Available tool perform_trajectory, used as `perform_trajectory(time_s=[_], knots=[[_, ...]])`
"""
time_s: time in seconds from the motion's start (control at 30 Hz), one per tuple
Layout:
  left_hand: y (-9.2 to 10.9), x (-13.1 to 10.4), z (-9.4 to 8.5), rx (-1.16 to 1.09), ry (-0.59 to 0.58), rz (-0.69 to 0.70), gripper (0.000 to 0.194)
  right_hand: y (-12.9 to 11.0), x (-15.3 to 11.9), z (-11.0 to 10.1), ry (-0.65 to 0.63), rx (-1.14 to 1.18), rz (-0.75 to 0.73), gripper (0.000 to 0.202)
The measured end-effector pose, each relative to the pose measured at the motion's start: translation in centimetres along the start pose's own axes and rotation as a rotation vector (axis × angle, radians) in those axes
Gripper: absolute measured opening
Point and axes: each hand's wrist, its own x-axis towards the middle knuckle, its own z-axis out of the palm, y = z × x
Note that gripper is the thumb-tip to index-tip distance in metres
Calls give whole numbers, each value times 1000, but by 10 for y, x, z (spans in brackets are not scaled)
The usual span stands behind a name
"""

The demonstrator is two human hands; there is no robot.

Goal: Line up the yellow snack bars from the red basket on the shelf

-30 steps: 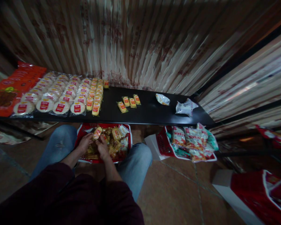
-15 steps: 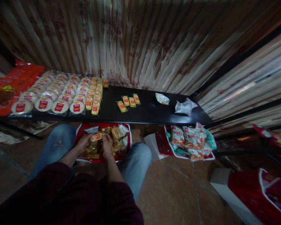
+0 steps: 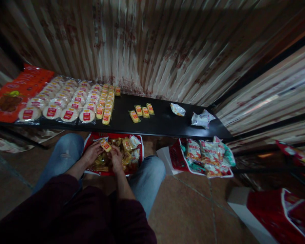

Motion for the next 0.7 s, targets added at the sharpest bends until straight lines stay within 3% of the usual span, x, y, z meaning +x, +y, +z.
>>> perform_trajectory(time_s=[0.23, 0.47, 0.7], knots=[[-4, -6, -3, 42, -4, -32, 40, 5, -8, -1, -49, 20, -60, 29], [-5, -18, -1, -26, -44, -78, 31, 6, -17, -1, -46, 67, -66, 35], [-4, -34, -7, -36, -240, -132, 30, 11, -17, -12, 39, -26, -271, 30]])
